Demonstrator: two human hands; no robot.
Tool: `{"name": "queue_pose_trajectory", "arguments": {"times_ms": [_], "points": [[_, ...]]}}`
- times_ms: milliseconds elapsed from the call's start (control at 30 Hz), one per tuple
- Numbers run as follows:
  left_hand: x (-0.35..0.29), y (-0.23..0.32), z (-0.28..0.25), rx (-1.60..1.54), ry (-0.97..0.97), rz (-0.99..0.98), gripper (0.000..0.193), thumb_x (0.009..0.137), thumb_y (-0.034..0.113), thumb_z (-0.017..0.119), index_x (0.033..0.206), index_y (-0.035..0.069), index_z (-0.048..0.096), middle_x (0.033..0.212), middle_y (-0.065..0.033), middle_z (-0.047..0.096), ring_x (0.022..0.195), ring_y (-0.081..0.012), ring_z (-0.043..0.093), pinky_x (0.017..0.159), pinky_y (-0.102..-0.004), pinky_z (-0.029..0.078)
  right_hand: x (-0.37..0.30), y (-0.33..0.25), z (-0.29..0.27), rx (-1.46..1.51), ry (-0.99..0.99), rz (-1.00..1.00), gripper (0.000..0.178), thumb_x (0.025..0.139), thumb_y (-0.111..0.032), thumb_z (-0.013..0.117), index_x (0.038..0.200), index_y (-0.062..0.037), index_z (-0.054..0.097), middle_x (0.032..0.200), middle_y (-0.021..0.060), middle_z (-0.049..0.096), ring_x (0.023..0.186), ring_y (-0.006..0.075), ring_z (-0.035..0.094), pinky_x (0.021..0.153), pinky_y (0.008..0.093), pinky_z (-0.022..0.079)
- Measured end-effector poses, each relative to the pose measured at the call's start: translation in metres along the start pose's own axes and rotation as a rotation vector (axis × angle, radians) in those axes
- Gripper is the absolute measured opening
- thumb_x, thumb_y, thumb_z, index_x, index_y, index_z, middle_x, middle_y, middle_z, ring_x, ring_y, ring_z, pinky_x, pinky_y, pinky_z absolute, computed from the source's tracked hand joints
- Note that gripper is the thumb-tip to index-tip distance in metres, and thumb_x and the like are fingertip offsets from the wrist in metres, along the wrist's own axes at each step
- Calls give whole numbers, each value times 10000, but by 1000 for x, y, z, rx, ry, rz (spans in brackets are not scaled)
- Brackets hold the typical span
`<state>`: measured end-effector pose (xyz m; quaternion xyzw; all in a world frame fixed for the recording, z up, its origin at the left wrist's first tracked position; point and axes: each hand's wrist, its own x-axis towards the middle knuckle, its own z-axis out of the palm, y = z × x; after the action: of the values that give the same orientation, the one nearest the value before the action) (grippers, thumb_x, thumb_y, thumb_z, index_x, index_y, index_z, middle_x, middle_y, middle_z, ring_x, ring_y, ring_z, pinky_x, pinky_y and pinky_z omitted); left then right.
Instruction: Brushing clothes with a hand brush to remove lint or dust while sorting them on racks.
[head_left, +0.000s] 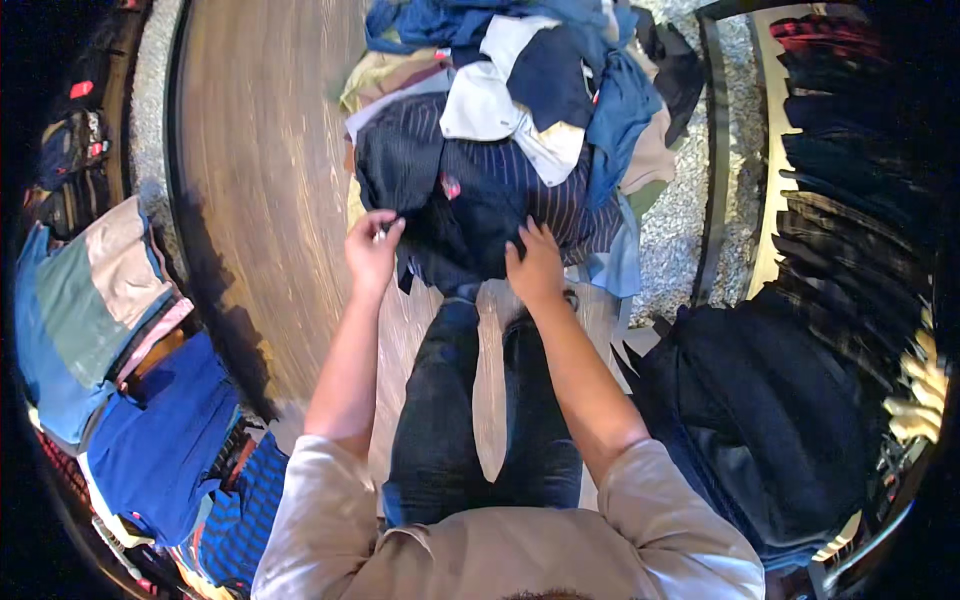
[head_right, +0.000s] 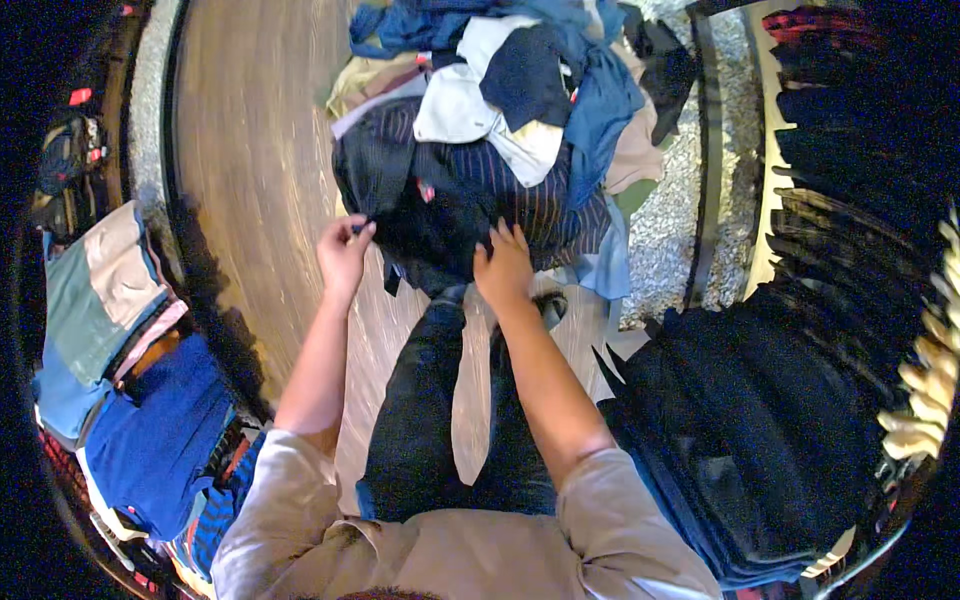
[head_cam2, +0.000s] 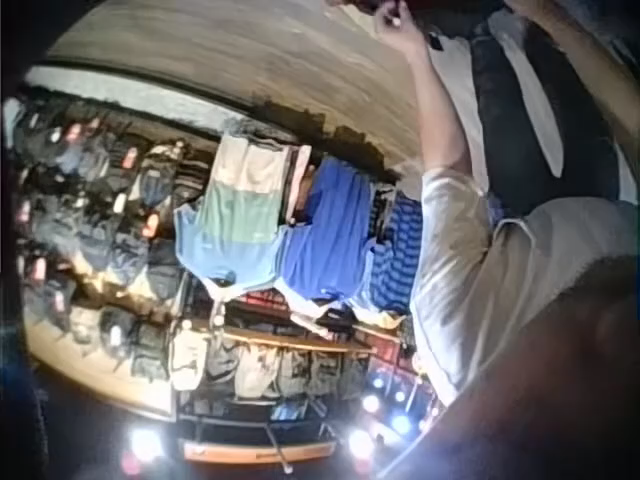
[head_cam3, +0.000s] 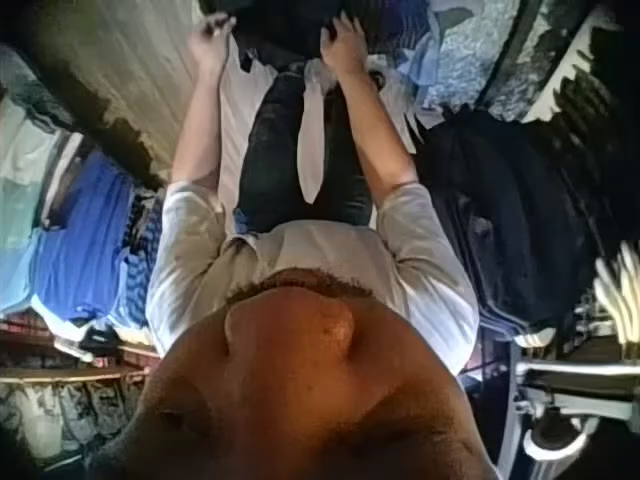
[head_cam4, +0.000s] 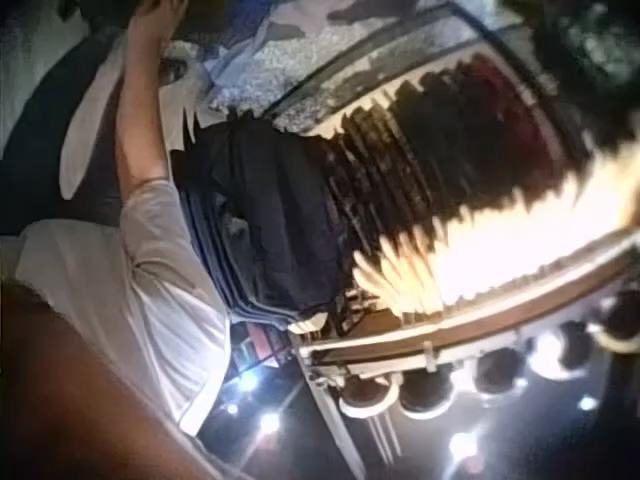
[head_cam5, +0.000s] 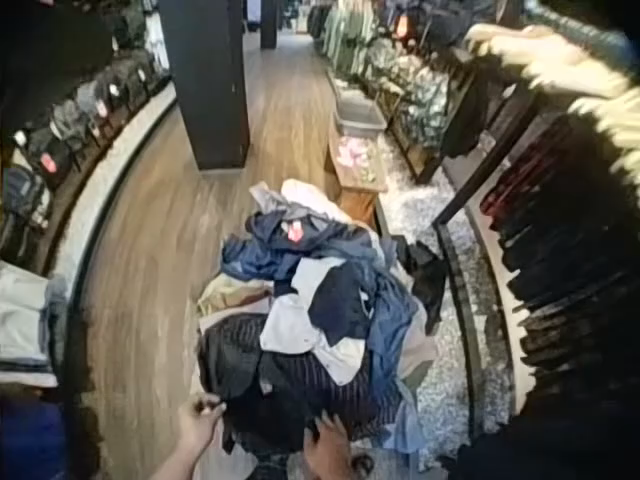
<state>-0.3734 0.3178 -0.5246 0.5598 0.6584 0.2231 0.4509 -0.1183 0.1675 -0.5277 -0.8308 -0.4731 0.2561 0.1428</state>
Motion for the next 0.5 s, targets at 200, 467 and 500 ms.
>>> {"name": "queue_pose_trajectory", "arguments": {"times_ms": [200, 467, 500], "points": [[-80, 91, -90, -293, 50, 34, 181, 992, -42, 764, 1153, 34, 734, 1005, 26, 692, 898, -67, 610, 835, -233, 499, -56, -40, -129, 303, 12, 102, 483, 931, -205, 817, 1322, 65, 733, 1413, 250, 714, 1362, 423, 640, 1193, 482, 489], [-220, 339, -174, -94, -369, 546, 198, 888, -119, 676, 1018, -8, 776, 946, -47, 681, 868, -135, 644, 774, -267, 485, -96, -133, -265, 382, -14, -422, 725, 772, -221, 969, 1423, -125, 663, 1594, 185, 536, 1484, 432, 490, 1261, 517, 403], [-239, 363, -181, -158, -337, 604, 214, 852, -138, 683, 987, -2, 778, 916, -53, 661, 839, -149, 630, 751, -265, 472, -101, -143, -278, 381, 4, -428, 725, 772, -221, 969, 1423, -125, 663, 1594, 185, 536, 1484, 432, 490, 1261, 517, 403]]}}
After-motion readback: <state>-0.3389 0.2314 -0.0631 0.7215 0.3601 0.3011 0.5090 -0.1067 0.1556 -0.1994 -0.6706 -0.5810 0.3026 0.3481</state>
